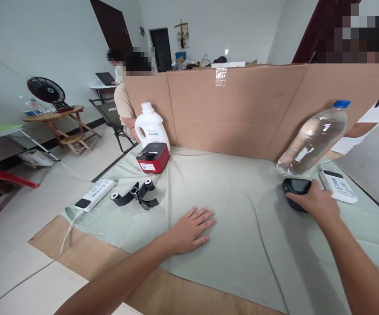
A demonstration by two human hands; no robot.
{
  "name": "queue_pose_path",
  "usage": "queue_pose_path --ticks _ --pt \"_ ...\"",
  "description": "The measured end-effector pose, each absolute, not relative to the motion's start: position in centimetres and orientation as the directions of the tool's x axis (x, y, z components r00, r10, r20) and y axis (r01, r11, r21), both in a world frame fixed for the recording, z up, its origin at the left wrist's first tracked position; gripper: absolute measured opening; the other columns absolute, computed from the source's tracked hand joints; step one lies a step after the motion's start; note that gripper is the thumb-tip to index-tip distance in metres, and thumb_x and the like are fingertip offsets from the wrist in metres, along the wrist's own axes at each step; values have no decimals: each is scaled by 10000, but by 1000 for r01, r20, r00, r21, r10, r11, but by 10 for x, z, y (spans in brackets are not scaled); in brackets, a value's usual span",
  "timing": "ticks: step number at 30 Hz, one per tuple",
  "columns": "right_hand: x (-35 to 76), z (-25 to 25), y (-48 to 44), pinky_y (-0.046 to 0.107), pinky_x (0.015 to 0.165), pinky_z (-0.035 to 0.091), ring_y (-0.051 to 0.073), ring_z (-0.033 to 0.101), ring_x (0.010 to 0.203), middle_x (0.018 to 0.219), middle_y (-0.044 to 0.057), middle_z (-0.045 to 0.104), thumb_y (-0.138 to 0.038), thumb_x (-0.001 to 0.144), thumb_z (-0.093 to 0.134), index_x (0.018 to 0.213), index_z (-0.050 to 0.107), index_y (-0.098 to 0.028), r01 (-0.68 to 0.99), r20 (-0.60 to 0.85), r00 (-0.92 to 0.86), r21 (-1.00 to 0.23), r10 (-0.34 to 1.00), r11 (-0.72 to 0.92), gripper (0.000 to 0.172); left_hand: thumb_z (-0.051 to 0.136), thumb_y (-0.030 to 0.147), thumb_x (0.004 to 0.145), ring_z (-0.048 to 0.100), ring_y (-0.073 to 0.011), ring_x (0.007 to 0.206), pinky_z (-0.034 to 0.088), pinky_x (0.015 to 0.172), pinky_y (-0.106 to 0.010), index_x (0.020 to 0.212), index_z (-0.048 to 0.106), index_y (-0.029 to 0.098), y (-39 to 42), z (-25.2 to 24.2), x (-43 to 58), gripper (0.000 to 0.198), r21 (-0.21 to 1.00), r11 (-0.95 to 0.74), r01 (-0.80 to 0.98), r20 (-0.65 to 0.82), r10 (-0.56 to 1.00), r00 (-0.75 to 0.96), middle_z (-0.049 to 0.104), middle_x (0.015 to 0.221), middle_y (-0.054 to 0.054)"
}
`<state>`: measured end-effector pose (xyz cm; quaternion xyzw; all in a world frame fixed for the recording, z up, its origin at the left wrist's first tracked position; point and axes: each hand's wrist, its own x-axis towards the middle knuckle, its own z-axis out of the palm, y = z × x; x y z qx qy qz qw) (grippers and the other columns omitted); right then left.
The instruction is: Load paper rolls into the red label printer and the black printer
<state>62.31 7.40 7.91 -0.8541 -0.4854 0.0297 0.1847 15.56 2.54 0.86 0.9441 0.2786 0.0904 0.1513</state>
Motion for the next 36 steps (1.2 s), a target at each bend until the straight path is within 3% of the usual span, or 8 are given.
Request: queue_pose_path --ticks 2,6,13,17,23,27,32,36 --pt "575 91 74 534 830 499 479 631 1163 1223 295 591 -745 750 626 1500 431 -218 810 72 555 -275 828 -519 937 288 572 1068 134 -249 1615 105 1311 -519 1635 247 262 24 8 156 647 351 -793 497 61 550 833 203 1727 -43" --pt "462 111 84 447 872 502 388 670 1083 1210 194 583 -669 818 617 1545 388 -257 884 14 400 -270 916 -382 866 300 600 1056 113 -256 1618 86 1314 -535 1637 241 269 24 10 157 672 388 -785 482 52 541 839 181 1732 -45" --pt "340 107 104 414 861 503 338 685 998 1216 166 535 -630 836 604 1448 433 -262 896 -136 308 -291 942 -335 735 464 511 1026 234 -257 1591 201 1304 -522 1604 318 229 28 12 149 659 424 -747 512 122 608 785 298 1696 -87" --pt "317 92 108 440 888 503 384 661 1094 1252 221 505 -632 830 613 1432 407 -197 904 -151 337 -225 929 -365 772 489 495 1020 285 -272 1573 218 1296 -541 1591 339 210 31 11 146 655 429 -745 511 145 615 775 340 1675 -113" --pt "324 95 104 464 898 510 393 665 1115 1322 241 477 -710 859 552 1541 274 -218 889 -206 340 -248 917 -386 886 505 480 1019 319 -270 1559 238 1290 -534 1566 385 221 31 14 144 617 445 -735 512 143 623 769 376 1659 -112" --pt "339 114 110 467 927 506 403 637 1178 1376 253 480 -751 884 460 1490 372 -192 889 -248 308 -268 918 -371 829 510 452 1022 348 -255 1546 255 1290 -514 1541 424 232 31 17 144 571 470 -716 516 151 642 752 413 1639 -101" --pt "334 127 149 419 918 521 357 658 1155 1268 199 630 -570 827 604 1376 522 -166 952 -324 187 -173 927 -252 686 519 419 1022 391 -246 1522 256 1295 -502 1519 456 220 33 19 146 539 495 -696 520 152 659 737 453 1615 -97" --pt "323 131 184 426 897 541 361 670 1144 1242 177 684 -474 716 712 1412 530 -163 982 -466 125 -71 876 -178 783 536 405 1015 401 -247 1515 260 1294 -502 1496 486 216 34 22 145 519 509 -687 519 145 663 735 467 1605 -95"
